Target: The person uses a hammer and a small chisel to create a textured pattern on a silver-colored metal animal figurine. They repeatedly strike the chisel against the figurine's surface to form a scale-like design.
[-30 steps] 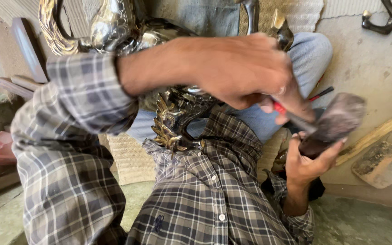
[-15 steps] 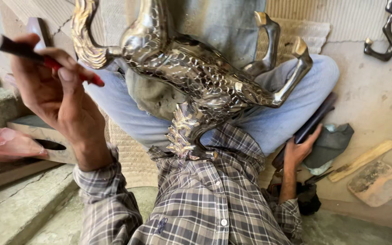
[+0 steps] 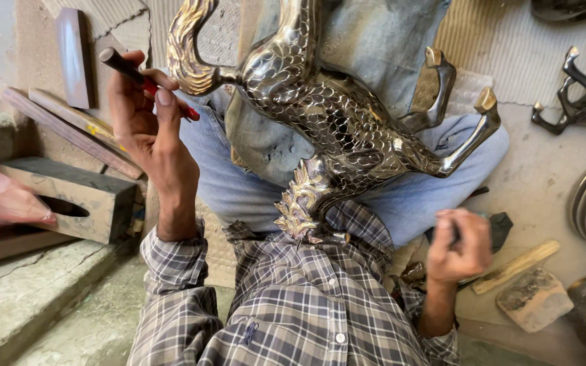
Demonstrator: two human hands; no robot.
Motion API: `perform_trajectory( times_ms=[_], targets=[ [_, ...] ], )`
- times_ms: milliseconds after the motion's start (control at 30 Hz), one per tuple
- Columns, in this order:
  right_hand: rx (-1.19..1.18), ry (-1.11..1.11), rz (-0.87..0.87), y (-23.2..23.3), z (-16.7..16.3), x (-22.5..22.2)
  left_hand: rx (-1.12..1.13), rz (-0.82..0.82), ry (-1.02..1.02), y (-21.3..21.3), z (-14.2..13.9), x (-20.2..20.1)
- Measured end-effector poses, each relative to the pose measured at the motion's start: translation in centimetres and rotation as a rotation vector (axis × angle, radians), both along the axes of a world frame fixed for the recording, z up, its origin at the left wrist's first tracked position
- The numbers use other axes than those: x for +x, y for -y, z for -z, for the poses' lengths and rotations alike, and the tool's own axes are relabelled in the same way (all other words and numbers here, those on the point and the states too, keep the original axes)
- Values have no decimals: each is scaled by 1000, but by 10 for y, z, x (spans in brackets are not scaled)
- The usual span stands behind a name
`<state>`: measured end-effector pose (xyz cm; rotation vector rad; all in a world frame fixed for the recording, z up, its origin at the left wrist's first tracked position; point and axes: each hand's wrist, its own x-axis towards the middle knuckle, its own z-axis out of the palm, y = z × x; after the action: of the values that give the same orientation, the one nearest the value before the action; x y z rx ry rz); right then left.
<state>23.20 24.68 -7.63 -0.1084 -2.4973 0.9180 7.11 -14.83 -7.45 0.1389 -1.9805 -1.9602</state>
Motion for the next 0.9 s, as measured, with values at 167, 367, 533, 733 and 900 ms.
perform_trajectory(
  times_ms=[167,367,533,733,900],
  targets=[
    [151,-39,-645,63,6,-9,7,-29,39,4,0,2],
    [56,1,-700,89,30,-4,-62,-43,67,12,1,7],
    [17,-89,-668,95,31,-6,-42,-22,112,14,0,9],
    [-4,-225,-685,101,28,-23,6,47,144,4,0,-3],
    [-21,-301,-708,99,21,-37,65,31,191,-5,-6,-16]
  ],
)
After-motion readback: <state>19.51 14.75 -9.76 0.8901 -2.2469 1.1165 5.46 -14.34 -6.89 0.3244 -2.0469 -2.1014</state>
